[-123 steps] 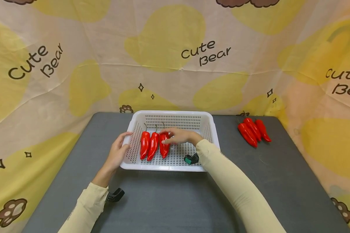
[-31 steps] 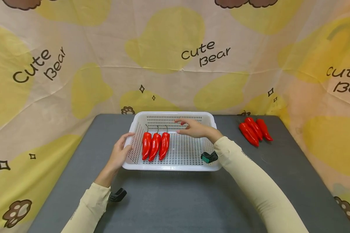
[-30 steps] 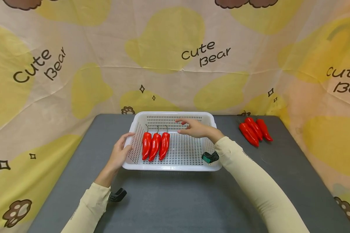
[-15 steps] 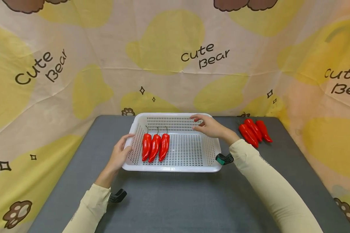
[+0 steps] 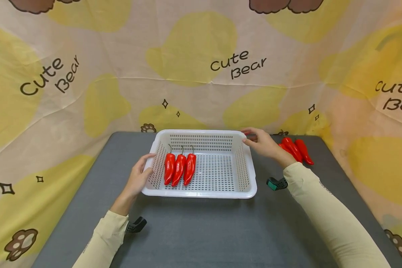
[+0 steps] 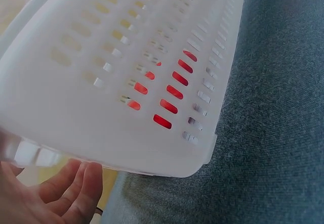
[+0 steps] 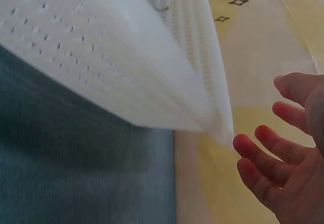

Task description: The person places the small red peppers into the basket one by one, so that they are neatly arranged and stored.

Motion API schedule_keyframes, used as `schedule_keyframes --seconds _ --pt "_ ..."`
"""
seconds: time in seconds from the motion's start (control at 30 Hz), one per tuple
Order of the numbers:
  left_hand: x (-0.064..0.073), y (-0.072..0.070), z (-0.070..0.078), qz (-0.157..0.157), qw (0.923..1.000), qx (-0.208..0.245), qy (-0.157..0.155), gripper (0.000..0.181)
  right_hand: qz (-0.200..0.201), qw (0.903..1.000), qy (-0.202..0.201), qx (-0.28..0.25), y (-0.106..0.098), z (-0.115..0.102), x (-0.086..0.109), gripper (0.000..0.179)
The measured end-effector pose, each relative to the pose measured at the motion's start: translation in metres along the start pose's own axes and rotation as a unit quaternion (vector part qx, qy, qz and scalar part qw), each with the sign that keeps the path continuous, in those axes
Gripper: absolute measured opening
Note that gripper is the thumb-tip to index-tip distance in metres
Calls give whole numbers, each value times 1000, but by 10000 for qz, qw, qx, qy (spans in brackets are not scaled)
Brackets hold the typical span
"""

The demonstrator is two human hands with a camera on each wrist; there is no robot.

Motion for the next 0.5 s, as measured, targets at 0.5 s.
schedule_keyframes --seconds 0.5 --pt "-1 0 -1 -21 10000 -13 21 54 190 9990 372 157 -24 45 28 48"
Point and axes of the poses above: each hand's wrist, its own x-axis away from the middle knuckle, its own y-axis out of the palm, z = x × y, the point moved 6 cm from there along -x, towards the middle knuckle, and after that the axes turned 15 degrees about -z, right-handed, at the moved point
